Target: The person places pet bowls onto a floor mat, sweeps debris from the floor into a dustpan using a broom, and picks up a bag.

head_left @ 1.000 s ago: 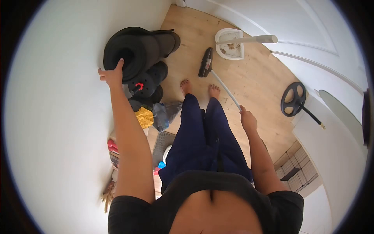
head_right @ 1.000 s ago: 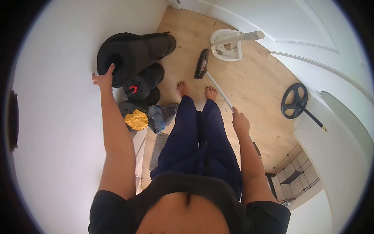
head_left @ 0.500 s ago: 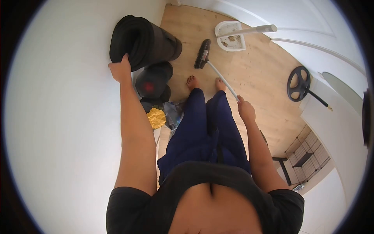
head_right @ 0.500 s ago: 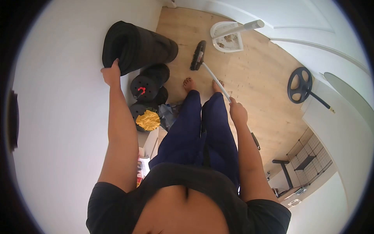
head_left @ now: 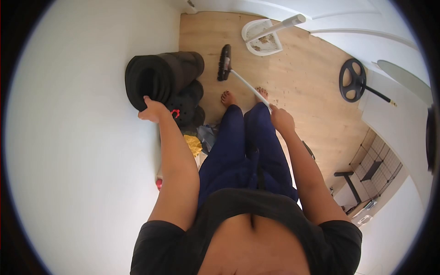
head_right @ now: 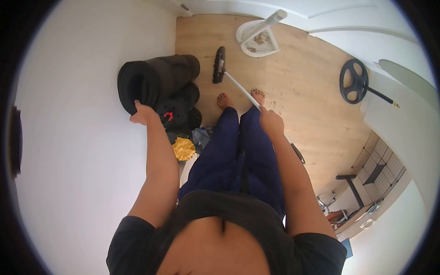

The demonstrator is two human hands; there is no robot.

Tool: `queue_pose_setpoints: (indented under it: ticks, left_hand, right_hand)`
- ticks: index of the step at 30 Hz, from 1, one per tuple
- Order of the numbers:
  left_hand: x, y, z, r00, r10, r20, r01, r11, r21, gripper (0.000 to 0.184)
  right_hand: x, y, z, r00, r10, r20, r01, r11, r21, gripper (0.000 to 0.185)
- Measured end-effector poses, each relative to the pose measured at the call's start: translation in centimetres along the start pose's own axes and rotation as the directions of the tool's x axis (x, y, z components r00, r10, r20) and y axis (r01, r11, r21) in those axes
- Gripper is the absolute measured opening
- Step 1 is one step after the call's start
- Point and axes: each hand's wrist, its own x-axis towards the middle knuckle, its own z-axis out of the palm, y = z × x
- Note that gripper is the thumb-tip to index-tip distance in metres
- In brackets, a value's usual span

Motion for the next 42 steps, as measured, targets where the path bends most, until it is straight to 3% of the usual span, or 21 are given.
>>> queue_pose_setpoints:
  ticks: [4, 5, 7, 9, 10, 11, 12, 14, 15, 18, 19, 21, 23, 24, 26, 27, 29, 35, 37, 39, 42]
  left_hand:
    - [0.7, -0.3, -0.2, 0.995, -0.081, 0.057, 0.074, 0.99, 0.118, 0.078]
    - [0.6, -0.4, -0.2, 0.995, -0.074, 0.065, 0.065, 0.99, 0.127, 0.078]
    - [1.1, 0.0, -0.1, 0.999, 0.033, -0.037, -0.023, 0.97, 0.244, 0.079]
    - [1.1, -0.4, -0.5, 0.989, 0.125, -0.076, -0.097, 0.949, 0.301, 0.078]
    - [0.4, 0.0, -1.1, 0.921, 0.38, -0.086, -0.348, 0.901, 0.261, 0.074]
    - [-0.8, 0.7, -1.5, 0.787, 0.607, -0.108, -0.576, 0.787, 0.221, 0.071]
    - [-2.4, 1.5, -0.9, 0.694, 0.715, -0.089, -0.719, 0.682, -0.134, 0.058]
    - [-6.5, 3.7, 0.3, 0.511, 0.859, 0.04, -0.821, 0.502, -0.273, 0.05]
    - [-8.6, 5.0, 0.9, 0.352, 0.934, 0.065, -0.862, 0.35, -0.367, 0.049]
    - [-15.0, 9.3, 4.0, 0.02, 0.967, 0.253, -0.761, 0.179, -0.624, 0.042]
    - [-17.3, 10.7, 5.5, -0.151, 0.947, 0.285, -0.746, 0.08, -0.661, 0.041]
    - [-23.8, 13.0, 5.6, -0.207, 0.897, 0.391, -0.612, 0.193, -0.767, 0.034]
    - [-27.7, 14.7, 6.6, -0.477, 0.77, 0.423, -0.572, 0.093, -0.815, 0.073]
    - [-29.3, 14.9, 6.9, -0.488, 0.767, 0.417, -0.567, 0.086, -0.819, 0.073]
    - [-32.2, 14.8, 7.8, -0.373, 0.721, 0.584, -0.453, 0.408, -0.793, 0.07]
    - [-33.1, 14.9, 8.5, -0.385, 0.719, 0.579, -0.447, 0.403, -0.798, 0.07]
    - [-34.6, 14.9, 9.9, -0.243, 0.605, 0.758, -0.522, 0.577, -0.628, 0.049]
    - [-34.7, 16.5, 8.7, -0.177, 0.592, 0.786, -0.429, 0.672, -0.603, 0.015]
    - [-33.5, 17.4, 9.2, -0.297, 0.612, 0.733, -0.356, 0.642, -0.679, 0.014]
    - [-32.7, 19.4, 6.4, -0.285, 0.525, 0.802, -0.315, 0.739, -0.596, 0.027]
    - [-32.2, 21.5, 3.1, -0.296, 0.598, 0.745, -0.303, 0.681, -0.666, 0.019]
  right_hand:
    - [3.7, -1.9, 4.4, 0.978, -0.2, -0.052, 0.202, 0.978, 0.045, 0.036]
    - [4.0, -3.0, 4.0, 0.981, -0.187, -0.05, 0.189, 0.98, 0.053, 0.036]
    - [4.6, -4.4, 3.5, 0.913, 0.037, 0.407, -0.148, 0.958, 0.245, 0.039]
    - [3.9, -3.1, 4.7, 0.965, 0.05, 0.258, -0.093, 0.983, 0.157, 0.041]
    - [3.5, -2.0, 5.4, 0.993, 0.041, 0.109, -0.047, 0.998, 0.05, 0.042]
    - [3.1, -0.7, 5.7, 0.989, 0.082, 0.125, -0.086, 0.996, 0.029, 0.043]
    - [2.5, 0.8, 5.8, 0.982, 0.121, 0.143, -0.123, 0.992, 0.008, 0.045]
    - [0.6, 4.6, 5.7, 0.976, 0.155, 0.15, -0.153, 0.988, -0.024, 0.045]
    - [-0.4, 6.8, 6.3, 0.973, 0.187, 0.135, -0.183, 0.982, -0.039, 0.047]
    - [-3.8, 11.6, 6.1, 0.943, 0.304, 0.134, -0.299, 0.952, -0.06, 0.045]
    - [-4.9, 12.7, 5.9, 0.941, 0.311, 0.13, -0.307, 0.95, -0.053, 0.045]
    - [-6.8, 14.1, 4.9, 0.934, 0.344, 0.098, -0.338, 0.938, -0.076, 0.041]
    - [-8.1, 13.9, 4.0, 0.942, 0.327, 0.07, -0.322, 0.944, -0.074, 0.039]
    - [-8.4, 13.6, 3.6, 0.951, 0.305, 0.048, -0.301, 0.951, -0.076, 0.038]
    - [-8.6, 12.6, 3.0, 0.961, 0.272, 0.041, -0.271, 0.962, -0.038, 0.037]
    - [-8.4, 12.0, 2.8, 0.972, 0.231, 0.031, -0.231, 0.973, -0.014, 0.036]
    - [-6.7, 9.6, 2.7, 0.985, 0.17, -0.007, -0.17, 0.985, 0.02, 0.036]
    - [4.2, 4.5, 4.5, 0.999, 0.045, -0.017, -0.044, 0.998, 0.035, 0.043]
    - [6.2, 4.5, 3.6, 0.995, 0.093, -0.033, -0.09, 0.993, 0.07, 0.044]
    - [6.0, 8.2, 3.0, 0.991, 0.133, 0.023, -0.134, 0.985, 0.112, 0.044]
    - [3.3, 14.8, 3.6, 0.969, 0.242, 0.044, -0.245, 0.962, 0.117, 0.041]
